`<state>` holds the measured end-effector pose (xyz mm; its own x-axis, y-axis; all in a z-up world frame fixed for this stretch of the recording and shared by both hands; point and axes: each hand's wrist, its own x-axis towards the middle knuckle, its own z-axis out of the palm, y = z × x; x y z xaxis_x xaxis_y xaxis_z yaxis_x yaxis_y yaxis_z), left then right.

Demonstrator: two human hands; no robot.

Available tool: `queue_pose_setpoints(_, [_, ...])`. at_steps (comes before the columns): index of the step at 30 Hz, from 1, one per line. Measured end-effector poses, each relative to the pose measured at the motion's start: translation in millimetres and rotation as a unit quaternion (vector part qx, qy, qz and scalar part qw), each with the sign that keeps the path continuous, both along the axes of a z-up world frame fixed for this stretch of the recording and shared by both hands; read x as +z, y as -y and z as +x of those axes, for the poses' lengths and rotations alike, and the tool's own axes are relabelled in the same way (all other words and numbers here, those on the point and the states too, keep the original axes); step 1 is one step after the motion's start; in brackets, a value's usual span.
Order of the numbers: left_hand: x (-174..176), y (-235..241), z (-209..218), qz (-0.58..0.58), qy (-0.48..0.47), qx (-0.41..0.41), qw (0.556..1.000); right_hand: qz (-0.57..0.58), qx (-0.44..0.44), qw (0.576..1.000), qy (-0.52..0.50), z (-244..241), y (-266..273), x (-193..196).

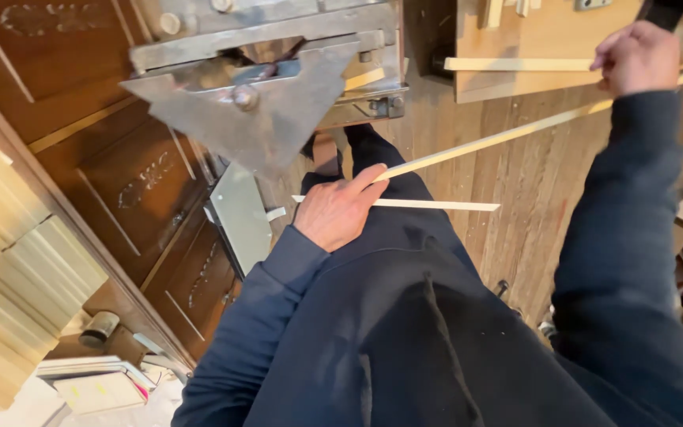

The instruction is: Cutting wooden frame mouldings using a foot-operated miter chopper.

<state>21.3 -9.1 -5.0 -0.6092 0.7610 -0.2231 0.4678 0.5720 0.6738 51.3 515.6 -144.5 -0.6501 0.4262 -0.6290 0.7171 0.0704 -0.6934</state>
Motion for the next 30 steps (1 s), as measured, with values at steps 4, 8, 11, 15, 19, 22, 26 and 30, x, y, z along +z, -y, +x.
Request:
queue_pose_setpoints(4, [1.0,-0.4,-0.8,0.011,-0.004,0.005,1.0,0.221,0.26,0.925,-0.165,-32.3,124.2,61.2])
queue_pose_setpoints(8, [5.3,-3.3,-2.8,0.01,-0.013,0.007,1.0,0.234,0.469,0.803,-0.283,-100.7,227.8,86.5])
queue_pose_setpoints(11, [11.7,-2.5,3.3,0.007,-0.018,0.011,1.0,0.257,0.549,0.732,-0.312,-132.3,250.5,63.8])
queue_pose_setpoints(15, [13.5,-0.2,6.2,-0.011,-0.018,0.015,1.0,0.302,0.68,0.616,-0.261,-151.3,256.4,41.5])
queue_pose_setpoints(19, [10.9,3.4,11.8,-0.008,-0.021,0.03,0.999,0.265,0.673,0.62,-0.305,-145.1,250.8,43.0])
queue_pose_setpoints(22, [9.4,3.1,9.6,-0.009,-0.03,0.035,0.999,0.282,0.655,0.629,-0.309,-143.9,248.2,47.1])
queue_pose_setpoints(26, [11.0,2.0,7.4,-0.012,-0.027,0.038,0.999,0.225,0.623,0.689,-0.294,-140.2,245.4,46.6])
queue_pose_setpoints(30, [13.7,0.6,2.6,-0.004,-0.027,0.046,0.999,0.145,0.564,0.772,-0.254,-135.0,231.8,61.4])
